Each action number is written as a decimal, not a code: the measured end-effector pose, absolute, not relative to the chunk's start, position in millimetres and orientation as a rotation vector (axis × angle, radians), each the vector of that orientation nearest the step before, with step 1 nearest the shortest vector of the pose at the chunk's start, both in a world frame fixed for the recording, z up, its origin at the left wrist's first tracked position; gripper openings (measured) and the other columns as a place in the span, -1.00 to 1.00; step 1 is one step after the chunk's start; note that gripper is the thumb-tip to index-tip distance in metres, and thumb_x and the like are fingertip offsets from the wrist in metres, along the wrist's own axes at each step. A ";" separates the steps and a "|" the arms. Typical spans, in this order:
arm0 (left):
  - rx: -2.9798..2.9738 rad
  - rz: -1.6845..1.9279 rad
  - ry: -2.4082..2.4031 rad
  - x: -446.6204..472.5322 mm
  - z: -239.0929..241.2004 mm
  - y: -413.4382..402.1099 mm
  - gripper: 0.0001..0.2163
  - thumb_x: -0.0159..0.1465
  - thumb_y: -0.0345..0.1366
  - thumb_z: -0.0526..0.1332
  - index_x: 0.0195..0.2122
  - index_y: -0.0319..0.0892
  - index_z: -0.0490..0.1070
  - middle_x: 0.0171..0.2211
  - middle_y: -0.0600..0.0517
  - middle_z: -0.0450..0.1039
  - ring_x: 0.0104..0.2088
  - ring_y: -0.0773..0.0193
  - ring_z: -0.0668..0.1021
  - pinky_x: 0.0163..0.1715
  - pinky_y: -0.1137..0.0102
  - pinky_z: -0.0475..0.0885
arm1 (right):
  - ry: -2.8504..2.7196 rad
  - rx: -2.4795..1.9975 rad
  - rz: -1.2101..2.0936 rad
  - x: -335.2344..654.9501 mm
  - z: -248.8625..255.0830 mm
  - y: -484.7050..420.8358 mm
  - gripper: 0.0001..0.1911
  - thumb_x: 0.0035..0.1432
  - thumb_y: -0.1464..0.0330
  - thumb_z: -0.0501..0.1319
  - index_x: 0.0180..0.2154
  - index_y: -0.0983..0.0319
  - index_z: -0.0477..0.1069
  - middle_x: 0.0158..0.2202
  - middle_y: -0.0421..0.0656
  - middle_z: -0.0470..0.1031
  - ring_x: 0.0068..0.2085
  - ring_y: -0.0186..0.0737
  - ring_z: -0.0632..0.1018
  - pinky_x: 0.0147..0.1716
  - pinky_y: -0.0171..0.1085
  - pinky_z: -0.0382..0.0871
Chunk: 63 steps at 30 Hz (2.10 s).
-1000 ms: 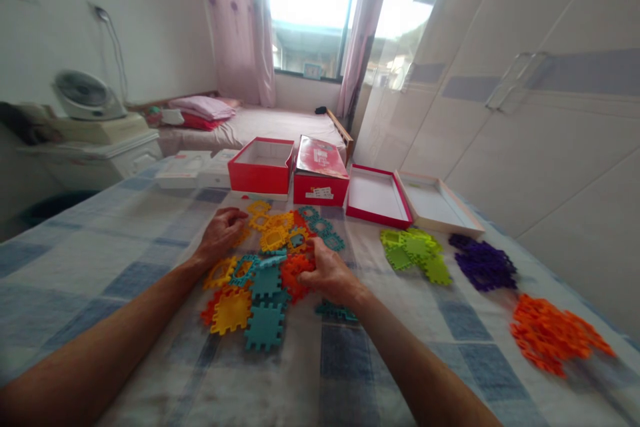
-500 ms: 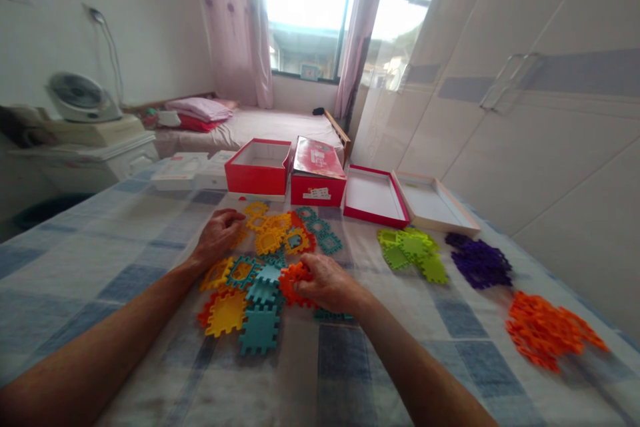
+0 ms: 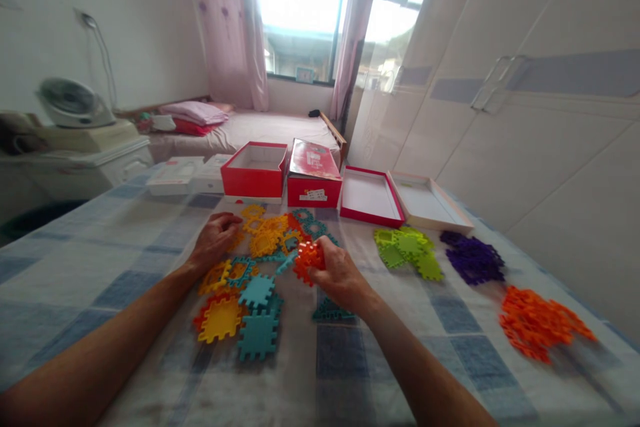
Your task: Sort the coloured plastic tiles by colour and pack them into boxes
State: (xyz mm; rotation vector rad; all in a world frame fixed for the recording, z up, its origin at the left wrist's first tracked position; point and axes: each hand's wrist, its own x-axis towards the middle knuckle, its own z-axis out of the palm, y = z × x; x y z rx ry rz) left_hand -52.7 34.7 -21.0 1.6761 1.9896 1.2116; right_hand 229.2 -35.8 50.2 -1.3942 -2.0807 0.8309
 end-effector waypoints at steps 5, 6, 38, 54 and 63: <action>1.681 1.194 1.988 -51.8 -16.0 32.9 -0.67 0.05 -0.18 0.03 -0.30 -0.20 0.49 -0.07 -0.08 0.38 -0.15 0.18 0.49 -0.04 0.34 0.33 | -1.751 -1.376 1.015 254.8 42.3 -37.2 -0.73 0.01 0.30 0.15 -0.20 0.25 0.28 -0.32 -0.20 0.45 -0.33 -0.29 0.46 -0.30 -0.31 0.30; 1.687 1.191 1.979 -52.4 -15.6 32.2 -0.67 0.04 -0.17 0.03 -0.30 -0.20 0.48 -0.06 -0.08 0.38 -0.15 0.17 0.49 -0.04 0.33 0.34 | -1.690 -1.366 1.022 262.3 41.2 -39.1 -0.69 0.01 0.30 0.16 -0.17 0.25 0.27 -0.29 -0.18 0.46 -0.29 -0.28 0.47 -0.26 -0.30 0.32; 1.695 1.188 1.965 -52.3 -12.9 30.9 -0.69 0.03 -0.18 0.02 -0.33 -0.18 0.47 -0.11 -0.08 0.40 -0.10 0.11 0.46 0.02 0.26 0.31 | -1.593 -2.035 -0.556 474.9 22.8 -89.3 -0.57 0.14 0.11 -0.05 -0.12 0.22 0.36 -0.07 0.11 0.40 0.00 0.11 0.36 -0.01 -0.03 0.20; 1.897 1.104 1.576 -41.8 -9.9 26.4 -0.65 0.17 -0.13 0.03 -0.21 -0.16 0.53 -0.05 -0.04 0.46 -0.02 0.17 0.46 0.07 0.29 0.29 | -2.436 -1.463 0.166 203.0 22.7 18.1 -0.73 0.06 0.34 0.17 -0.16 0.23 0.41 -0.16 -0.02 0.35 -0.10 -0.08 0.34 -0.08 -0.18 0.19; 1.900 1.153 1.552 -40.0 -10.7 26.0 -0.70 0.17 -0.20 0.04 -0.25 -0.14 0.54 -0.15 0.01 0.52 -0.11 0.22 0.51 -0.04 0.39 0.36 | -2.401 -1.290 0.443 202.3 11.9 12.3 -0.80 -0.01 0.52 0.12 -0.26 0.25 0.29 -0.29 -0.13 0.38 -0.24 -0.23 0.37 -0.24 -0.30 0.20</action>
